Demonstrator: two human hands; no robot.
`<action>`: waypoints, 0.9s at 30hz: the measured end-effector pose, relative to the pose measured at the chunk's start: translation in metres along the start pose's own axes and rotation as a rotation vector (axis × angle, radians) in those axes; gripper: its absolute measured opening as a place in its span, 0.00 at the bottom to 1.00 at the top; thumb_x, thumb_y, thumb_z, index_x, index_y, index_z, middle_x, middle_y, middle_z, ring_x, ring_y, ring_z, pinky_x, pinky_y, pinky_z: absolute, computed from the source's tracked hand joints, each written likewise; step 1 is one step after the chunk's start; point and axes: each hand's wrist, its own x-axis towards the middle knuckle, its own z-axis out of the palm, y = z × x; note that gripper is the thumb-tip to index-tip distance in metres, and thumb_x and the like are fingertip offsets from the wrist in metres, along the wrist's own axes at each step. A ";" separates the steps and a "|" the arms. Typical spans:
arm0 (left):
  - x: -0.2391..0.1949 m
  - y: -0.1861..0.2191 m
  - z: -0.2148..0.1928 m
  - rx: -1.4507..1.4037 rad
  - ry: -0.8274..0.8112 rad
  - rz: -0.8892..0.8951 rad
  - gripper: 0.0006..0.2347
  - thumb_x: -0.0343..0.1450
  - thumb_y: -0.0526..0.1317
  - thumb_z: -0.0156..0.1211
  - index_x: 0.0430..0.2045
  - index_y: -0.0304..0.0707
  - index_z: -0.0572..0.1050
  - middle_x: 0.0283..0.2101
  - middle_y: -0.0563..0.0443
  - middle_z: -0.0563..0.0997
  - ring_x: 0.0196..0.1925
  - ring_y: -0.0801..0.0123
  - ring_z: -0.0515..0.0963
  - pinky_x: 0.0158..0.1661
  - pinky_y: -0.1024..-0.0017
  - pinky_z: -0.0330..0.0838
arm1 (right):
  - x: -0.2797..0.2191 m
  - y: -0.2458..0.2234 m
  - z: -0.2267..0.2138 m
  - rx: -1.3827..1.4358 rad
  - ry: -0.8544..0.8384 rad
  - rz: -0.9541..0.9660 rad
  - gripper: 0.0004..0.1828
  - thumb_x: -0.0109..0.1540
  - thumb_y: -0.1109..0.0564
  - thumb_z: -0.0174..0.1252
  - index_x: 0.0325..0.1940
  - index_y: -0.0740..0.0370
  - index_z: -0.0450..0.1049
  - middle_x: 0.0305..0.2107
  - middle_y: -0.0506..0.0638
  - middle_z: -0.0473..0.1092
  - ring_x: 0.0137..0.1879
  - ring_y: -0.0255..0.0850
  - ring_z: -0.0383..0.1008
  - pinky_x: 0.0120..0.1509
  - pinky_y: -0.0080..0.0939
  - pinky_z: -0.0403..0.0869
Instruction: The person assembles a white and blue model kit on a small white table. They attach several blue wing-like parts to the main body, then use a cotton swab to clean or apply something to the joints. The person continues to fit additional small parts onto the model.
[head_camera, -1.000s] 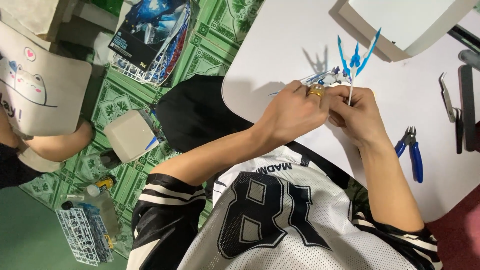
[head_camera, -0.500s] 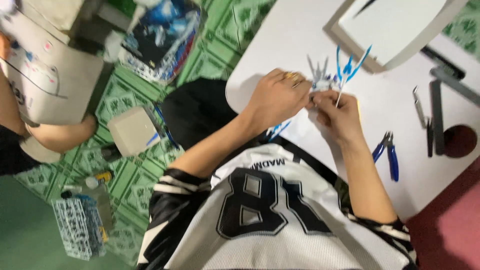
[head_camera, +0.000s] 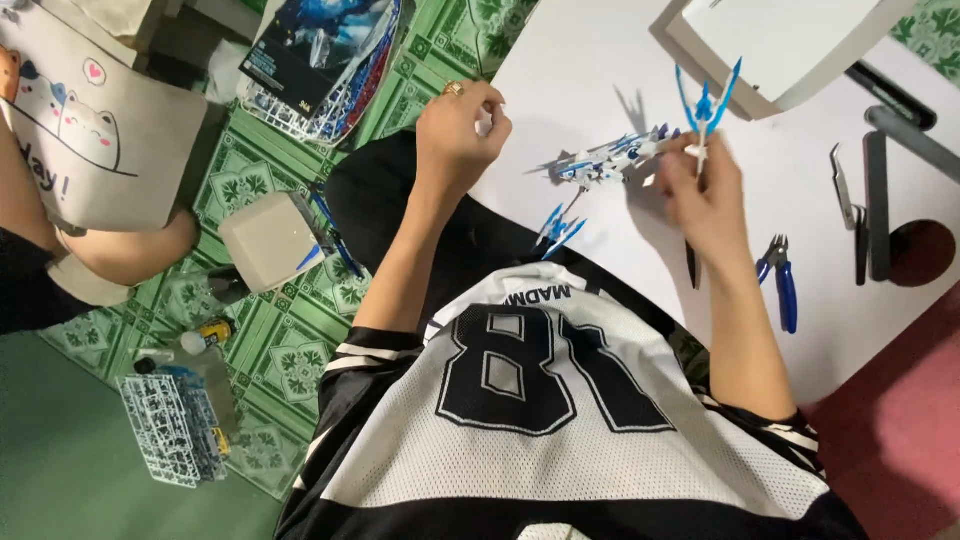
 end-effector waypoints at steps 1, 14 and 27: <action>-0.006 -0.003 0.003 0.000 -0.007 -0.004 0.02 0.58 0.30 0.58 0.20 0.35 0.74 0.21 0.53 0.72 0.20 0.66 0.67 0.25 0.72 0.63 | -0.003 0.000 -0.002 0.002 0.000 0.008 0.08 0.66 0.61 0.46 0.49 0.61 0.64 0.22 0.43 0.62 0.21 0.28 0.56 0.24 0.26 0.53; -0.019 -0.005 0.028 0.120 0.041 0.186 0.04 0.60 0.28 0.63 0.24 0.34 0.77 0.30 0.53 0.75 0.26 0.66 0.70 0.31 0.74 0.66 | -0.019 -0.016 0.003 0.340 -0.016 0.236 0.16 0.68 0.57 0.40 0.59 0.56 0.66 0.16 0.41 0.56 0.18 0.26 0.46 0.19 0.25 0.48; -0.041 -0.017 0.027 -0.132 0.022 0.035 0.05 0.62 0.26 0.62 0.28 0.30 0.78 0.35 0.50 0.75 0.34 0.66 0.74 0.39 0.73 0.69 | -0.041 0.027 0.029 0.739 -0.169 0.308 0.10 0.64 0.65 0.41 0.38 0.72 0.69 0.20 0.50 0.61 0.24 0.32 0.53 0.23 0.28 0.51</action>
